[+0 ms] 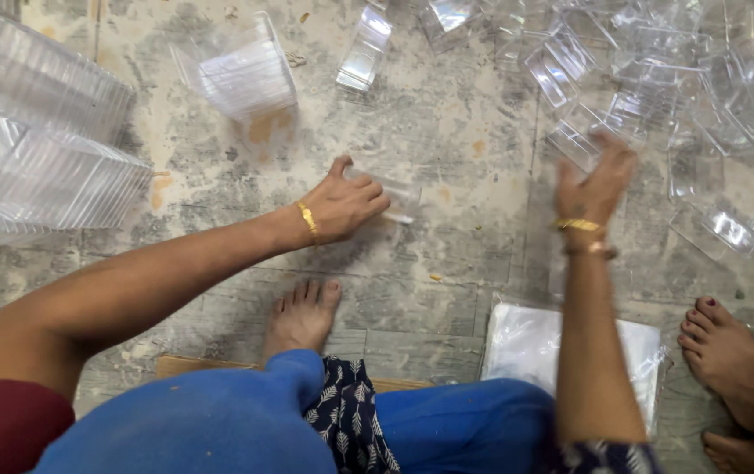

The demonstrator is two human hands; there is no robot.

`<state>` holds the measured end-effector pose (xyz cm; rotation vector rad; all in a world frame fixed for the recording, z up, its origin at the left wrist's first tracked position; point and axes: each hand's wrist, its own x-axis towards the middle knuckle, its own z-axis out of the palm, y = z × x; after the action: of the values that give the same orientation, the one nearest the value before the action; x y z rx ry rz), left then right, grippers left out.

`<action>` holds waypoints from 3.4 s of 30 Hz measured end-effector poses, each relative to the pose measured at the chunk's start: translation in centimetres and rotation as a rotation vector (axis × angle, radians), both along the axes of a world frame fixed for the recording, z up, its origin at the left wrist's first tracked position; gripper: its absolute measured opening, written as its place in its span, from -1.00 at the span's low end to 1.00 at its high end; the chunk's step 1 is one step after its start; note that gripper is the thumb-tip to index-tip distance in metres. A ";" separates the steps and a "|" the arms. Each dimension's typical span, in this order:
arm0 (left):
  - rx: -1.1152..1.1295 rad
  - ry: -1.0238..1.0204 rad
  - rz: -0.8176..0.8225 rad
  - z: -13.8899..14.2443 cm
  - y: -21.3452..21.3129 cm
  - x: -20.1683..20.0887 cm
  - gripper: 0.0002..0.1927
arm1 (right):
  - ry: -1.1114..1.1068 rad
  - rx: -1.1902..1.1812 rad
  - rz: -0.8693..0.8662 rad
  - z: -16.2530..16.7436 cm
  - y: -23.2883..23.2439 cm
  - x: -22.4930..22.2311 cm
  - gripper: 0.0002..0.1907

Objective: The person sits on the floor among scattered clear plastic boxes and stacks them one at a time, picking individual boxes from the pile and placing them onto stacks on the floor, building up several stacks of boxes.

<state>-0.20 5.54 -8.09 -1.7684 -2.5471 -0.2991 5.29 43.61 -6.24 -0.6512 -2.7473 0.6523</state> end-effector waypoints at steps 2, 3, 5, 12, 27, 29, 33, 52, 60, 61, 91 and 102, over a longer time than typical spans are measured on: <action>-0.012 -0.016 0.008 -1.2 -1.3 -0.1 -0.80 | -0.051 0.273 0.042 0.0 4.0 -1.9 -0.11; -0.008 -0.035 0.034 -1.7 -1.7 0.1 -0.80 | -0.121 0.292 0.049 -0.2 5.3 -2.2 -0.11; 0.015 -0.052 0.056 -2.3 -2.2 0.2 -0.79 | -0.262 0.328 0.060 -0.1 5.8 -2.4 -0.10; -0.038 -0.106 0.056 -1.8 -3.2 0.4 -0.84 | -0.270 0.054 0.362 -2.4 -3.4 2.6 -0.23; 0.669 -0.301 0.261 4.7 -5.4 1.4 -0.83 | 0.054 -0.910 0.310 4.2 -12.8 8.7 -0.29; 0.708 -0.354 0.181 5.5 -3.9 1.9 -0.84 | 0.145 -0.918 0.465 3.9 -13.4 8.9 -0.32; 0.502 -0.409 0.070 6.4 -1.8 3.5 -0.79 | 0.158 -1.168 0.468 3.2 -14.8 8.9 -0.33; 0.778 -1.174 0.301 8.4 -1.4 4.3 -0.79 | 0.138 -1.274 0.443 3.3 -16.0 8.3 -0.37; 0.525 -0.716 0.147 8.0 -0.7 5.6 -0.60 | 0.167 -1.170 0.455 3.5 -16.7 8.3 -0.35; 0.510 -0.686 0.119 7.7 -0.7 5.8 -0.52 | 0.137 -1.175 0.439 3.5 -16.8 8.5 -0.34; 0.850 -1.071 0.295 4.6 -3.2 4.2 -0.79 | 0.157 -0.780 0.002 -3.0 -14.8 4.1 -0.45; 0.831 -1.017 0.317 6.6 -2.7 4.0 -0.63 | 0.248 -1.274 0.428 1.2 -21.3 7.0 -0.62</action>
<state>3.84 2.81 -1.52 -0.9443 -2.3901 -2.2663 12.26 22.29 -5.07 -0.1019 -1.9419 2.3994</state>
